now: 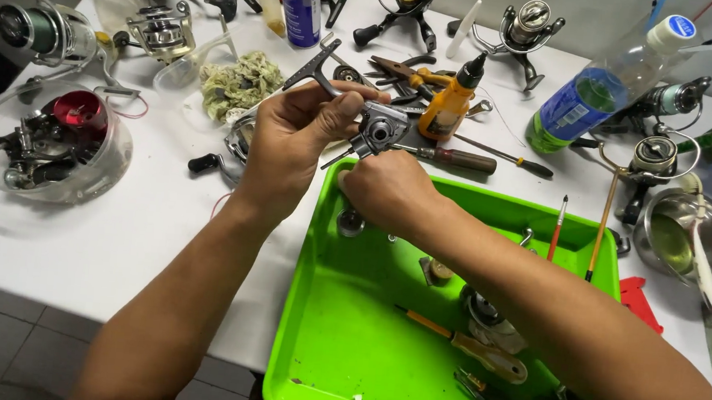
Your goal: Cleaning and assembling the rotor and bail arm assembly of a spinning fishing reel on a workbench.
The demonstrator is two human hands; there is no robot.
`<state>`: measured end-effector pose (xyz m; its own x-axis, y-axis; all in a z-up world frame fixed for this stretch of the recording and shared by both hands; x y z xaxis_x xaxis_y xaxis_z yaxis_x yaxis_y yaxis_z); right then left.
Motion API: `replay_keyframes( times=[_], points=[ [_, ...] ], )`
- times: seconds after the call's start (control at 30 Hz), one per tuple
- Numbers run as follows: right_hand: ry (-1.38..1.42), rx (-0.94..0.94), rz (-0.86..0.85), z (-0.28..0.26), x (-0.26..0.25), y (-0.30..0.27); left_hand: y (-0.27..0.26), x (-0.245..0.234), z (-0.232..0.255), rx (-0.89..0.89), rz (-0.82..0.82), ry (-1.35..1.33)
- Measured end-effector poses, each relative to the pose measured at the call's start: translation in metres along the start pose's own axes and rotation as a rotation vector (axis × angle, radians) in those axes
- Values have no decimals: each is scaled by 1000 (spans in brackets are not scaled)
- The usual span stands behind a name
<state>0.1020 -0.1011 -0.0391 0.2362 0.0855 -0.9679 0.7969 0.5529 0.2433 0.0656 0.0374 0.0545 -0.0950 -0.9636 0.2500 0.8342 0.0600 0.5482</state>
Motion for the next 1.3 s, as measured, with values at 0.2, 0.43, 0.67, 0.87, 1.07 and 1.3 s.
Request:
replay_keyframes(
  times=[0.2,0.43,0.67,0.87,1.07,1.3],
  points=[
    [592,268,-385,16,-76,-1,1,-3,0,3,17,-172],
    [1625,452,-423,56,-127,-78,-11,9,11,-124,-30,-382],
    [1460,368,-229,60,-154,-140,-27,27,11,-194,-439,-303],
    [1366,481,-177,58,-135,-158,-45,39,5,-284,-618,-322],
    [1373,771,-248,59,-121,-154,-54,48,0,-304,-723,-241],
    [1208,808,-240,57,-127,-149,-59,50,-8,-315,-746,-175]
  ],
)
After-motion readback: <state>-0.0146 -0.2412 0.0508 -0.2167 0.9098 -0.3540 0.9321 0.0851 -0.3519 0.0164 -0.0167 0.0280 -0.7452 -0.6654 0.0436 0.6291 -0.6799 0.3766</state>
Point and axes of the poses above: each hand's wrist, its own y-axis towards the middle knuckle, its own x-axis out of the palm, z = x × y, the point moved 2 cm from there along y, towards the middle knuckle, and after that the axes turned 15 degrees about x, right-handed, at the moved point
